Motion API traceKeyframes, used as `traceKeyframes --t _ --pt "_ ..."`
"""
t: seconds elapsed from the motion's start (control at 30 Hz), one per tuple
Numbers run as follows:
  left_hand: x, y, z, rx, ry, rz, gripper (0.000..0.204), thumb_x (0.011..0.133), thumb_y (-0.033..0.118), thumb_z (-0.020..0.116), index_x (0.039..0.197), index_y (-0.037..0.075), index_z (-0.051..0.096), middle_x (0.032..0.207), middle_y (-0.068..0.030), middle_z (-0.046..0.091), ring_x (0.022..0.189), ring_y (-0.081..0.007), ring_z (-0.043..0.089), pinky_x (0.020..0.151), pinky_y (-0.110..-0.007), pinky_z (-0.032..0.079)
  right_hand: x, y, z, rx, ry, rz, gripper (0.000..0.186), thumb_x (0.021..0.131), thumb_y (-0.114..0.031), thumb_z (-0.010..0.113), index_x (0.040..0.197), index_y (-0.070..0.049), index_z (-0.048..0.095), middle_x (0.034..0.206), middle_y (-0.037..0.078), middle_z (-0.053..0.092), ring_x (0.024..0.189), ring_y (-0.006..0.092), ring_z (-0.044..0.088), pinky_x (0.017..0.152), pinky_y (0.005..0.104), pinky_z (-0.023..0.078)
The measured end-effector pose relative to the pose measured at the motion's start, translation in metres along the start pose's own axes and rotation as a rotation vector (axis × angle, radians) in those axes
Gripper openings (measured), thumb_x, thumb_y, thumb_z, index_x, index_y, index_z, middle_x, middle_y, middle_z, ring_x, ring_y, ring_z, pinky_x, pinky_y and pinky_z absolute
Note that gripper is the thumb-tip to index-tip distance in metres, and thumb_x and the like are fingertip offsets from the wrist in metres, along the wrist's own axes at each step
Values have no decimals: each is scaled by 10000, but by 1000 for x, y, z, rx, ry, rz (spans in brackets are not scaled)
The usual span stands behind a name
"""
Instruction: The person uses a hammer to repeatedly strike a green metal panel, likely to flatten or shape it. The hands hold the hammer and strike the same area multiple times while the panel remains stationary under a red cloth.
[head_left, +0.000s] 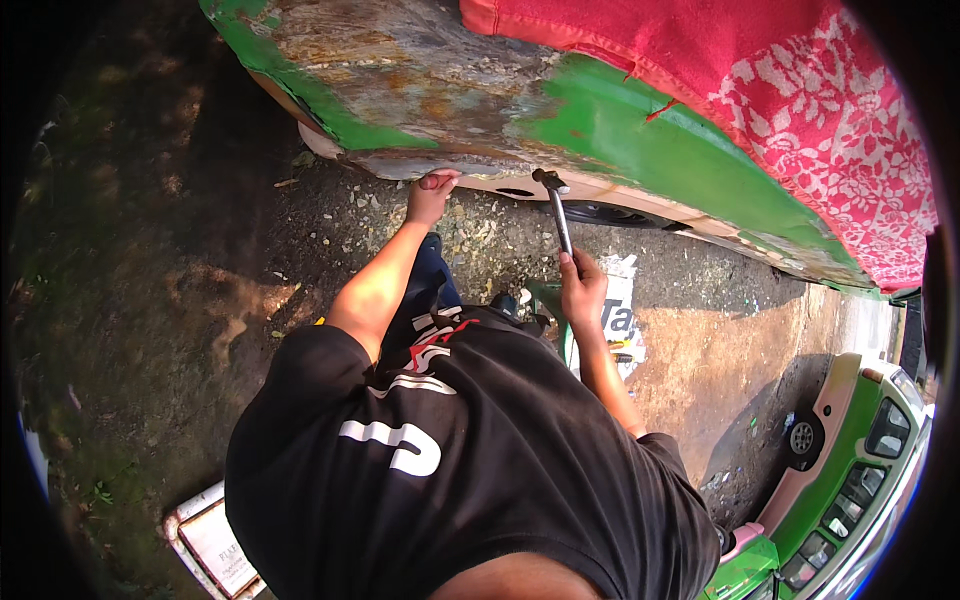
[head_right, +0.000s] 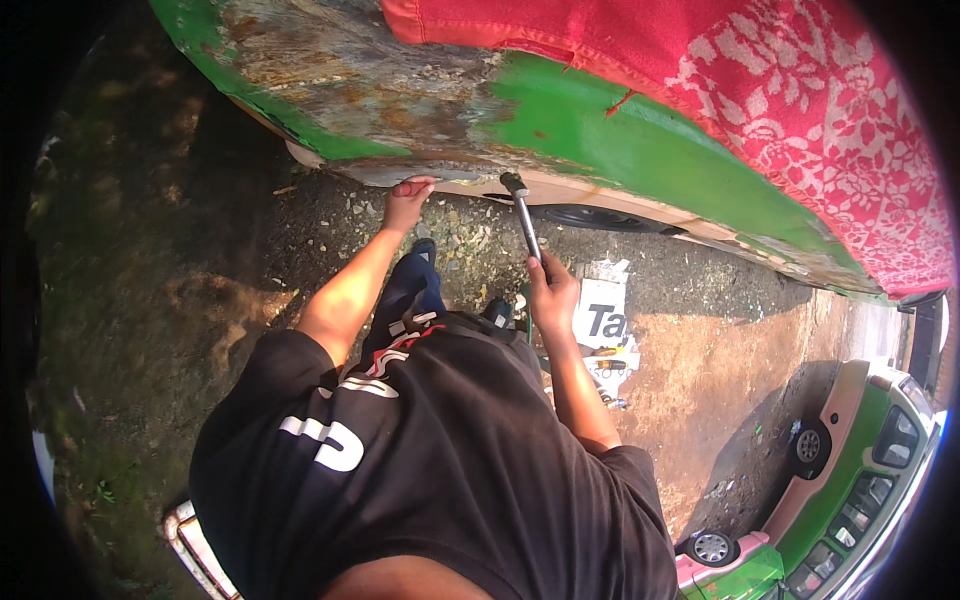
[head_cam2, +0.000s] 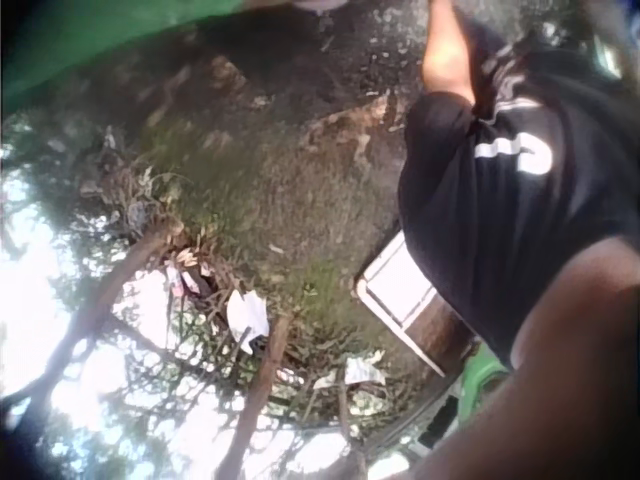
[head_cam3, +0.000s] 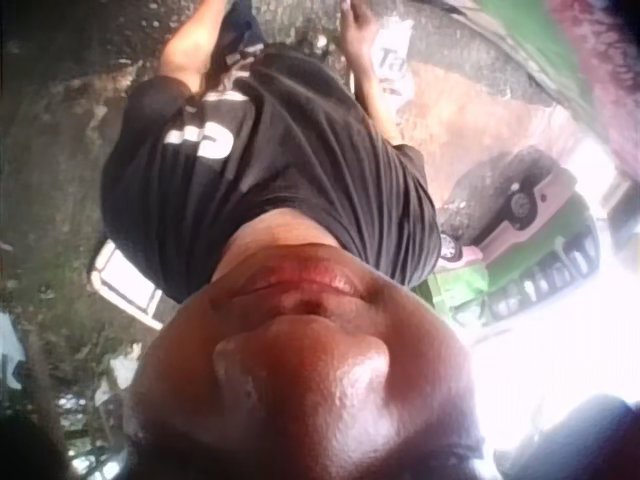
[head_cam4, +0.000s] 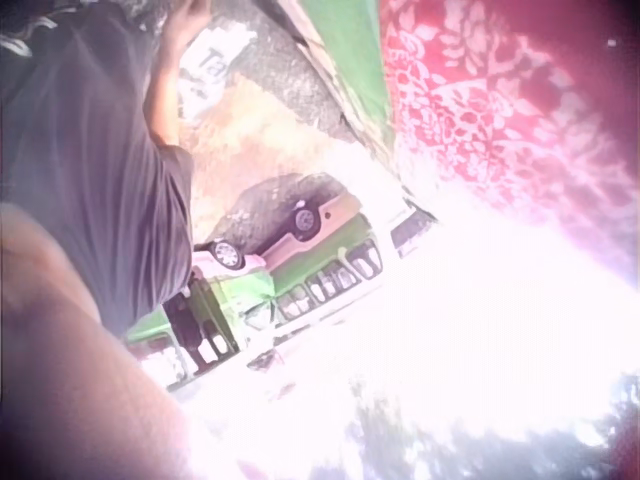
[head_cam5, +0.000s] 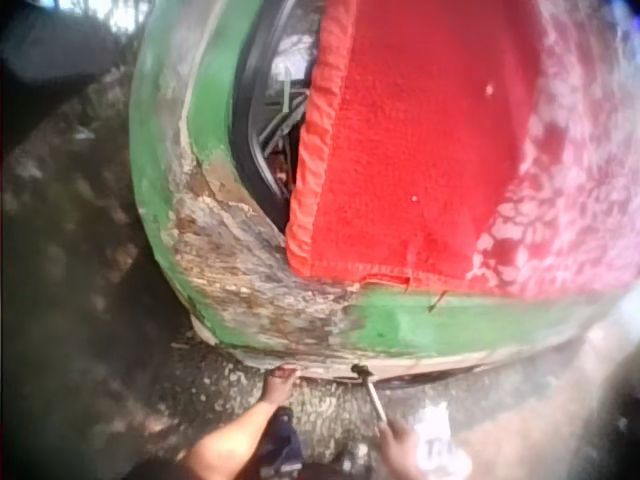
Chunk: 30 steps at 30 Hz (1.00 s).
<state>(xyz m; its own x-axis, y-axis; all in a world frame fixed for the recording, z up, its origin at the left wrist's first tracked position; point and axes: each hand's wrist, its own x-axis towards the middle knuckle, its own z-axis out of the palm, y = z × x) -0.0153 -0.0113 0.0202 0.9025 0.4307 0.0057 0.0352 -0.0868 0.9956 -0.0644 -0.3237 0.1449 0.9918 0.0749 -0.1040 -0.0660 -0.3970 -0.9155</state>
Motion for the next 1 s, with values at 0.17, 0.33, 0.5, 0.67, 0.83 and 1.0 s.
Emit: traceKeyframes --t 0.17,0.33,0.5,0.67,0.83,1.0 --pt "-13 -11 9 162 63 105 115 883 37 692 998 39 695 1010 -55 724 907 -132 663 830 -276 512 12 24 -18 19 -63 57 299 932 -250 658 1067 16 688 672 85 627 627 104 549 588 295 455" --pt "-41 -7 27 234 20 305 151 885 29 679 1031 63 695 1118 -105 699 1013 -247 676 891 -322 527 19 24 -37 -36 -108 51 305 928 -241 663 1078 24 683 663 96 627 624 105 552 582 297 456" --pt "-47 3 26 329 88 268 197 861 0 678 1043 72 689 1158 -118 679 1035 -266 671 880 -336 532 27 16 -49 -117 -153 48 305 921 -230 674 1087 27 683 709 135 671 648 138 620 605 317 482" --pt "-45 6 19 345 37 334 298 792 -66 640 1045 86 680 1142 -115 668 977 -266 669 852 -336 530 27 7 -51 -130 -180 28 307 922 -228 678 1091 29 681 742 136 677 685 135 625 635 311 488" --pt "-43 13 20 417 -95 321 375 712 -98 607 1035 82 669 1143 -66 659 915 -239 661 784 -328 528 25 15 -45 -134 -195 75 332 925 -252 672 1098 31 679 764 140 684 711 135 624 657 312 491" --pt "-46 37 27 501 -130 249 377 686 -72 618 1024 91 652 1110 -65 661 875 -284 650 748 -357 528 18 16 -46 -112 -189 67 352 923 -271 673 1104 31 679 760 123 684 712 128 613 655 307 486"
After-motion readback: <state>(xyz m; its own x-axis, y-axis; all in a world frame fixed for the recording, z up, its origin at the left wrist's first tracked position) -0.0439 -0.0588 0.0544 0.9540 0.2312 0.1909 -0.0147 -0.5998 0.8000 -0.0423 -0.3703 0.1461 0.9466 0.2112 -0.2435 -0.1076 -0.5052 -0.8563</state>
